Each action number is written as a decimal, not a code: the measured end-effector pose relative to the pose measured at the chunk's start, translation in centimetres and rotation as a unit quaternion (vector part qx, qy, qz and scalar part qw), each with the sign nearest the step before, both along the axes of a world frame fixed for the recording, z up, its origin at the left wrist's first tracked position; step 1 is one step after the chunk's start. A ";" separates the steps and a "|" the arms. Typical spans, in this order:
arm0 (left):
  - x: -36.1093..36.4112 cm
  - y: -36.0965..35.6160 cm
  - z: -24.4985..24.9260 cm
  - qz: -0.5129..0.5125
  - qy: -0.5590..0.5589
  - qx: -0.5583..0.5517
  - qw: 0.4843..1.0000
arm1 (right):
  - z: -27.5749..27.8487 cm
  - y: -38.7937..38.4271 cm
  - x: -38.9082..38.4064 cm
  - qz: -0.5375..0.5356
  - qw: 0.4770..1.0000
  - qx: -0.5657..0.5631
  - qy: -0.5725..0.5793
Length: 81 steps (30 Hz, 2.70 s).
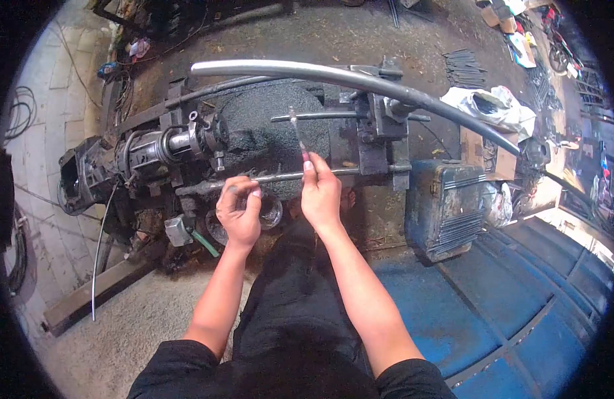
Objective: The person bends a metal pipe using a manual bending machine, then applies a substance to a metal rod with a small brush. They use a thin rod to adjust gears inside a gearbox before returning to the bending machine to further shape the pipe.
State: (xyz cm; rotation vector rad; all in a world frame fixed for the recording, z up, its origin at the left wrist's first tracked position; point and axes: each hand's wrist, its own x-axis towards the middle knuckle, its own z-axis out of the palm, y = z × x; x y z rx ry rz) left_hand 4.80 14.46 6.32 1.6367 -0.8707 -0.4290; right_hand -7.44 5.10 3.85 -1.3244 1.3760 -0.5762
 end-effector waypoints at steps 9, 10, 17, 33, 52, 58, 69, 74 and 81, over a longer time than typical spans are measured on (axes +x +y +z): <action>2.5 -4.7 1.4 0.005 0.032 0.000 0.999 | -0.3 -0.4 -0.9 0.014 1.000 -0.008 0.016; 2.6 -4.8 1.6 -0.007 0.005 -0.003 1.000 | -0.3 -0.4 -0.9 0.028 0.999 0.002 0.035; 1.5 -2.8 -0.1 -0.009 -0.021 0.015 1.000 | -0.6 1.0 -1.4 -0.014 1.000 -0.023 -0.012; -0.2 -1.9 -0.4 -0.006 0.007 0.029 1.000 | 2.0 -0.6 0.1 0.047 0.996 -0.066 0.030; -0.5 -3.1 -0.8 -0.004 0.015 0.018 1.000 | 1.9 0.6 -1.5 0.020 0.998 -0.040 0.039; -1.4 -2.2 -0.9 -0.017 0.068 0.064 0.996 | 0.8 0.8 -1.9 0.021 0.995 -0.092 0.019; -2.0 -2.3 -1.2 -0.029 0.067 0.069 0.995 | 2.4 0.1 -1.5 0.017 0.997 -0.046 0.066; -2.0 -2.2 -1.5 -0.038 0.043 0.066 0.996 | 3.1 0.3 -1.6 0.025 0.995 -0.059 0.074; -2.1 -2.0 -1.9 -0.043 0.059 0.066 0.995 | 2.9 0.6 -1.6 0.018 0.995 -0.074 0.071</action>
